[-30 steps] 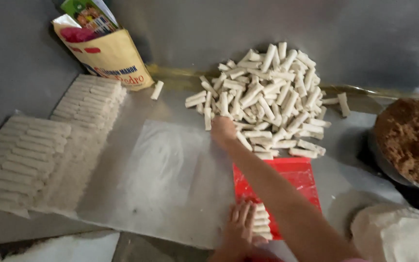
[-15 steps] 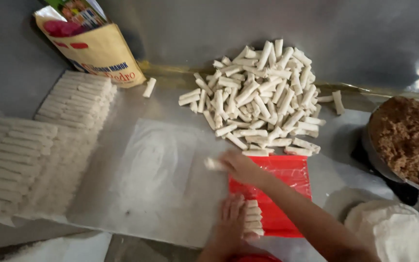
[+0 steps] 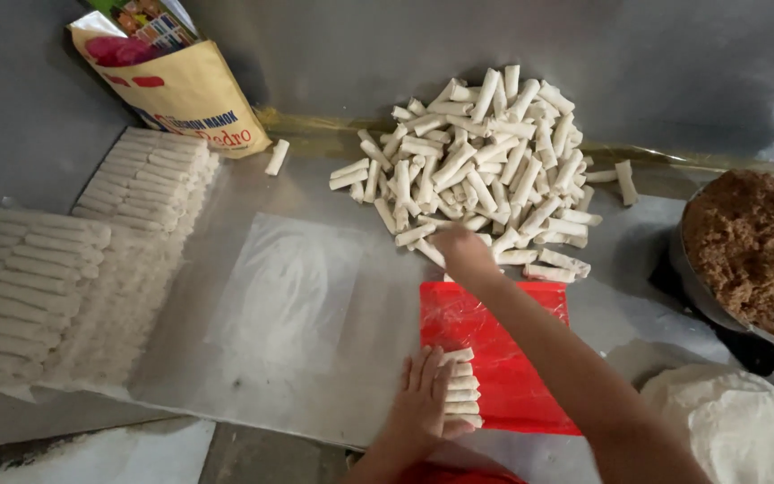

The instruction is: The person organizes spring rolls by picking them from a pile and placing them into rows on a plastic sheet, then gathers the rows into a clear plastic bag.

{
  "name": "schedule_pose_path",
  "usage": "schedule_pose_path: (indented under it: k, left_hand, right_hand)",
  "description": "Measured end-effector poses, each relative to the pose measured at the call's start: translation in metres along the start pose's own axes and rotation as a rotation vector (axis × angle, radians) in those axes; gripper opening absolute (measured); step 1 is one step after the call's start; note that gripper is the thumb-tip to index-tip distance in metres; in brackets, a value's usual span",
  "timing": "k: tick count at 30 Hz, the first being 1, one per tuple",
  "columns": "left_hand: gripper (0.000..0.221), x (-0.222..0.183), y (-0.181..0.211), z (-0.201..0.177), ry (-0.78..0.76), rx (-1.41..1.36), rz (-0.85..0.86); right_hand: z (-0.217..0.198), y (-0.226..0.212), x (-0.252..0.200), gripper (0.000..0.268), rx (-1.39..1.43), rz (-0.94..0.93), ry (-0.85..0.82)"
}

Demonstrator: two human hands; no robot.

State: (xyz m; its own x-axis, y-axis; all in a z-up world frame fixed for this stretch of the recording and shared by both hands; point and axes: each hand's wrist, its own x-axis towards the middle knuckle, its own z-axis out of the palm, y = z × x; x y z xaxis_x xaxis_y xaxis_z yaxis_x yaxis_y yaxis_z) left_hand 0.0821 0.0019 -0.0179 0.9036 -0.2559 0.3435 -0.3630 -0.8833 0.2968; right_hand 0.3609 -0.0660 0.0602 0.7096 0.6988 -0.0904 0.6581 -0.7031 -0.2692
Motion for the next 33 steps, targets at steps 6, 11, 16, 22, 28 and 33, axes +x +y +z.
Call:
schedule_pose_path:
  k: [6, 11, 16, 22, 28, 33]
  left_hand:
    - [0.120, 0.013, 0.024, -0.015, -0.102, 0.011, -0.139]
    - [0.154, 0.013, 0.024, 0.016, -0.008, 0.220, -0.083]
    - [0.141, 0.017, 0.020, 0.019, -0.022, 0.129, -0.065]
    - [0.139, 0.021, 0.021, 0.011, -0.010, 0.152, -0.080]
    - [0.121, 0.012, 0.010, 0.041, 0.059, 0.161, -0.049]
    - [0.200, 0.016, 0.018, 0.021, 0.036, 0.430, -0.090]
  right_hand:
    - [0.022, 0.000, 0.058, 0.043, -0.334, 0.008, 0.019]
    - [0.015, -0.007, -0.019, 0.026, 0.047, -0.084, 0.198]
    - [0.021, -0.008, -0.126, 0.017, 0.461, -0.192, 0.088]
    - [0.025, 0.012, -0.120, 0.012, 0.506, -0.337, -0.117]
    - [0.019, 0.001, -0.032, 0.025, -0.091, -0.015, 0.137]
    - [-0.009, -0.004, -0.006, 0.055, -0.266, 0.353, 0.158]
